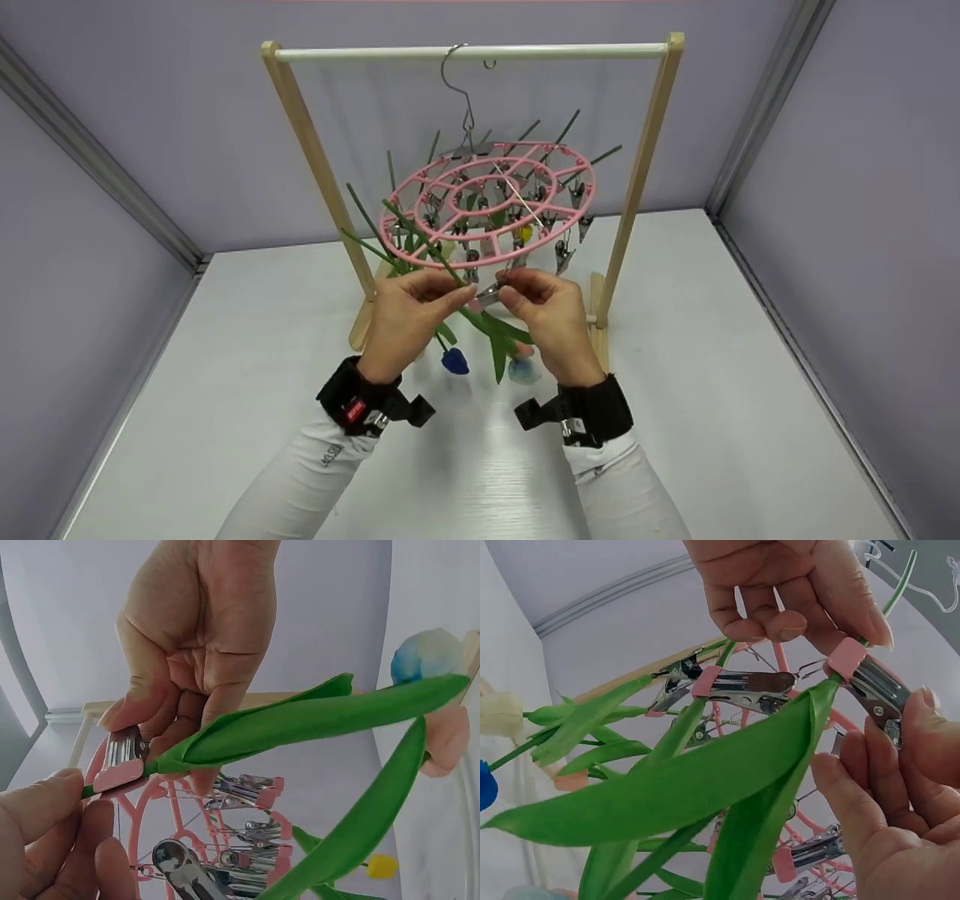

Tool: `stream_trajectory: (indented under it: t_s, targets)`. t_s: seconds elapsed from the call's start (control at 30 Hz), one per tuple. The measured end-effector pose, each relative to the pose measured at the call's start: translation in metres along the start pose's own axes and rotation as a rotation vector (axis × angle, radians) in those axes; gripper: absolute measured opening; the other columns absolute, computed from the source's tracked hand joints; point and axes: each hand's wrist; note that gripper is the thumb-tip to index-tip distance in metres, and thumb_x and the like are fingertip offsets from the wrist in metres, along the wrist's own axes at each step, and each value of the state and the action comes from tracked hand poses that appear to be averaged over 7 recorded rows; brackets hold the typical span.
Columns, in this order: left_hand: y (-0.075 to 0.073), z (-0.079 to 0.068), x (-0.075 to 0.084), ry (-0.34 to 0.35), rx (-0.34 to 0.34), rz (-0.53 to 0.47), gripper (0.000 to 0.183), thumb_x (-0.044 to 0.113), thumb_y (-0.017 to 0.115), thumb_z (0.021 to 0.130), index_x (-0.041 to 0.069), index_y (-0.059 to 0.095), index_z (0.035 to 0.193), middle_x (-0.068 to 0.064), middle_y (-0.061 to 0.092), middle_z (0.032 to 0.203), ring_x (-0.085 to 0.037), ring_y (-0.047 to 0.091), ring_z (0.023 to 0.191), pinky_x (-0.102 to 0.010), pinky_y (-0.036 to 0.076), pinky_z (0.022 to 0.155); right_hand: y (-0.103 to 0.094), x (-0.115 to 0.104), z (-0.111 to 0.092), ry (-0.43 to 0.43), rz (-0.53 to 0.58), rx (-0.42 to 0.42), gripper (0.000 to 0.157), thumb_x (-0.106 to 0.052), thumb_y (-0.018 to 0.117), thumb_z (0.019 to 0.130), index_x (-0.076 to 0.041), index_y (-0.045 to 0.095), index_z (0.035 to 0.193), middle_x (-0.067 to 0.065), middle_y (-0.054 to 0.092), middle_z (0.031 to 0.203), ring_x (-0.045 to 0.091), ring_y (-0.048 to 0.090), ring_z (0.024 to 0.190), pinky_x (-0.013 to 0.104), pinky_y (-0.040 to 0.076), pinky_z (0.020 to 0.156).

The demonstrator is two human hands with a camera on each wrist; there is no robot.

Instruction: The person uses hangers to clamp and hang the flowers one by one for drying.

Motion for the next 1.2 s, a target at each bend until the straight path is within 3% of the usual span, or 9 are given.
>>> stream_trajectory:
  t_s: [0.33, 0.67, 1.0, 1.2]
  targets:
    - [-0.008, -0.006, -0.008, -0.04, -0.008, 0.059, 0.019, 0.024, 0.077, 0.089, 0.009, 0.079, 0.099, 0.008, 0.072, 0.082, -0.009, 0.061, 0.065, -0.024, 0.048, 0.054, -0.003, 0.006, 0.001, 0.027, -0.011, -0.102, 0.043, -0.019, 0.068, 0.096, 0.006, 0.06, 0.129, 0.015, 0.06, 0.128, 0.024, 0.064, 0.11, 0.035, 0.051, 0.093]
    - [-0.02, -0.024, -0.023, -0.06, -0.01, 0.091, 0.018, 0.023, 0.078, 0.088, 0.009, 0.079, 0.1, 0.006, 0.074, 0.087, -0.009, 0.063, 0.069, -0.025, 0.052, 0.06, -0.006, 0.013, 0.004, 0.05, -0.04, -0.08, 0.047, -0.025, 0.067, 0.096, 0.005, 0.059, 0.131, 0.018, 0.059, 0.124, 0.022, 0.064, 0.109, 0.03, 0.052, 0.093]
    - [-0.036, -0.056, -0.041, -0.053, -0.006, 0.127, 0.015, 0.023, 0.076, 0.09, 0.011, 0.079, 0.097, 0.007, 0.074, 0.088, -0.008, 0.065, 0.076, -0.027, 0.054, 0.068, -0.007, 0.018, 0.006, 0.007, -0.051, -0.051, 0.041, -0.024, 0.065, 0.098, 0.002, 0.062, 0.13, 0.016, 0.066, 0.123, 0.032, 0.058, 0.118, 0.029, 0.049, 0.096]
    - [-0.049, -0.075, -0.055, -0.05, 0.021, 0.144, 0.019, 0.026, 0.076, 0.09, 0.01, 0.079, 0.1, 0.008, 0.074, 0.093, -0.009, 0.065, 0.08, -0.028, 0.054, 0.071, -0.011, 0.021, 0.009, 0.003, -0.049, -0.022, 0.043, -0.028, 0.063, 0.099, 0.003, 0.062, 0.129, 0.011, 0.068, 0.121, 0.03, 0.057, 0.121, 0.027, 0.047, 0.099]
Point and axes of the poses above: each hand's wrist, its own z-axis towards the middle knuckle, its own y-axis out of the palm, x = y × z
